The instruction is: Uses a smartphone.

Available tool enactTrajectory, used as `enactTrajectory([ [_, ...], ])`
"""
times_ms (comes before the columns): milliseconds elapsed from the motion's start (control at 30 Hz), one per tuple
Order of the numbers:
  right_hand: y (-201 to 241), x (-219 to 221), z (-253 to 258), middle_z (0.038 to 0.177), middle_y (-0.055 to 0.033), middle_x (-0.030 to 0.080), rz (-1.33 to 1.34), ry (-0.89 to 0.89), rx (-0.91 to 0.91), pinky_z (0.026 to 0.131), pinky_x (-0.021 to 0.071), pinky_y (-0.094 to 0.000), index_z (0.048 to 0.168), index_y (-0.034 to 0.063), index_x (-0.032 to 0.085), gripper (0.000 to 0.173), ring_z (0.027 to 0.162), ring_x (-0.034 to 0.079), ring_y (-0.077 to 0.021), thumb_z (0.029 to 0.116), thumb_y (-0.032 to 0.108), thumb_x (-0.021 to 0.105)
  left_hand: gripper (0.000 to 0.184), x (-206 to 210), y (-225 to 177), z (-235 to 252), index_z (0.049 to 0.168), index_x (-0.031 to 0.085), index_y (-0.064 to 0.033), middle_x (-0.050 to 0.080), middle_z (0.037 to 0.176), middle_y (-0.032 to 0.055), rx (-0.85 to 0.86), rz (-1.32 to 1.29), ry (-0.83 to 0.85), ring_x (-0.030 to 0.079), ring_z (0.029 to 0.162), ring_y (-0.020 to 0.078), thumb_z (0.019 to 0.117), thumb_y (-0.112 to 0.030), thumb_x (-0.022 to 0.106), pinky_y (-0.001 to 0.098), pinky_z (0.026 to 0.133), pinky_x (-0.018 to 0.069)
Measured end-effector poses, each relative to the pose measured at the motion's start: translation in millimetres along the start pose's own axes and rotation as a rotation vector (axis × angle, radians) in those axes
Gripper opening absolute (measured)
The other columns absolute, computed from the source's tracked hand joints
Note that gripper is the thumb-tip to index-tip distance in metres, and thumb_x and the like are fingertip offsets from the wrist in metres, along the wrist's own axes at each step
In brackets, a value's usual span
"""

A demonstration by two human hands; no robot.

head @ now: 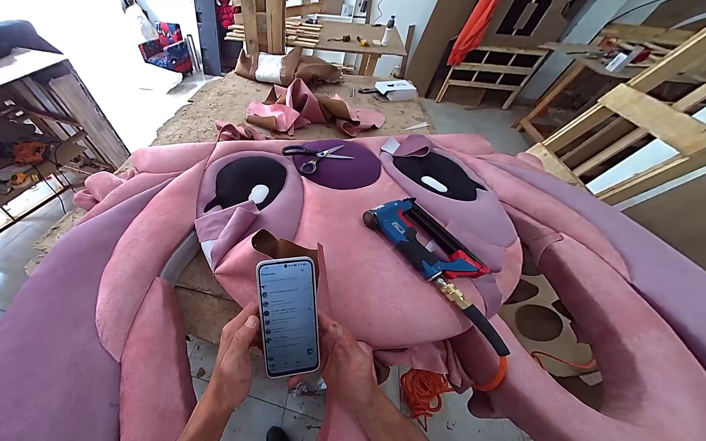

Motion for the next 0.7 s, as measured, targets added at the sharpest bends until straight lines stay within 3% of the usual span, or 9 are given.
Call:
enactTrajectory([
  [200,-0.6,-0.3,-0.9,0.127,-0.0215,0.067,-0.016,-0.005,0.005,0.071,0.0642,-0.0483,0.141,0.0056,0.054,0.065,0.107,0.072,-0.0341,0.1015,0.058,0.049,0.042,1.4,-2.0,0.5,0.115,0.071,-0.0090,0.074,0.095,0.0049,0.009,0.035,0.009,0.071,0.085,0.0114,0.1044,-0.034,0.039,0.0283,0.076,0.0598],
  [300,-0.9,-0.1,-1.1,0.126,-0.0215,0.067,-0.015,-0.004,0.001,0.071,0.0642,-0.0481,0.140,0.0045,0.054,0.066,0.106,0.072,-0.0335,0.1016,0.057,0.050,0.029,6.5,-7.2,1.5,0.119,0.066,-0.0024,0.076,0.097,0.0111,-0.018,0.104,0.014,0.075,0.086,0.0204,0.0993,-0.020,0.056,0.0352,0.076,0.0639],
  [400,-1.5,-0.5,-1.1,0.126,-0.0214,0.067,-0.028,0.005,-0.007,0.073,0.0641,-0.0470,0.140,0.0037,0.054,0.066,0.106,0.072,-0.0323,0.1020,0.058,0.048,0.050,9.3,-7.8,0.8,0.121,0.062,-0.0024,0.077,0.096,0.0115,-0.022,0.136,0.022,0.077,0.083,0.0230,0.0906,-0.039,0.077,0.0360,0.072,0.0659],
  [533,-1.9,-1.2,-0.7,0.127,-0.0226,0.067,-0.002,0.007,-0.008,0.072,0.0642,-0.0484,0.142,0.0034,0.052,0.065,0.107,0.072,-0.0340,0.1026,0.055,0.049,0.065,4.2,-5.7,0.5,0.126,0.060,-0.0016,0.076,0.102,0.0113,-0.007,0.101,0.070,0.076,0.090,0.0214,0.0929,-0.057,0.067,0.0356,0.078,0.0642],
  [633,-1.4,-1.0,-0.1,0.129,-0.0225,0.066,0.002,0.031,-0.014,0.072,0.0642,-0.0489,0.144,0.0040,0.050,0.067,0.108,0.071,-0.0349,0.1030,0.056,0.048,0.057,-0.5,-2.5,1.4,0.129,0.063,-0.0038,0.075,0.106,0.0092,0.051,0.052,0.101,0.073,0.096,0.0171,0.1023,-0.053,0.051,0.0329,0.085,0.0612],
  [700,-0.9,-0.9,0.3,0.129,-0.0227,0.065,-0.001,0.039,-0.022,0.072,0.0642,-0.0485,0.144,0.0039,0.050,0.067,0.107,0.071,-0.0351,0.1028,0.057,0.047,0.054,-1.3,-1.1,1.8,0.127,0.065,-0.0053,0.075,0.105,0.0084,0.051,0.033,0.090,0.072,0.095,0.0155,0.1028,-0.050,0.049,0.0311,0.083,0.0605],
])
Point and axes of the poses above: each hand's wrist, its own z-axis towards the middle knuckle, its own x-axis out of the palm, y = z × x, the point moved 2 cm from there along z, towards the middle knuckle
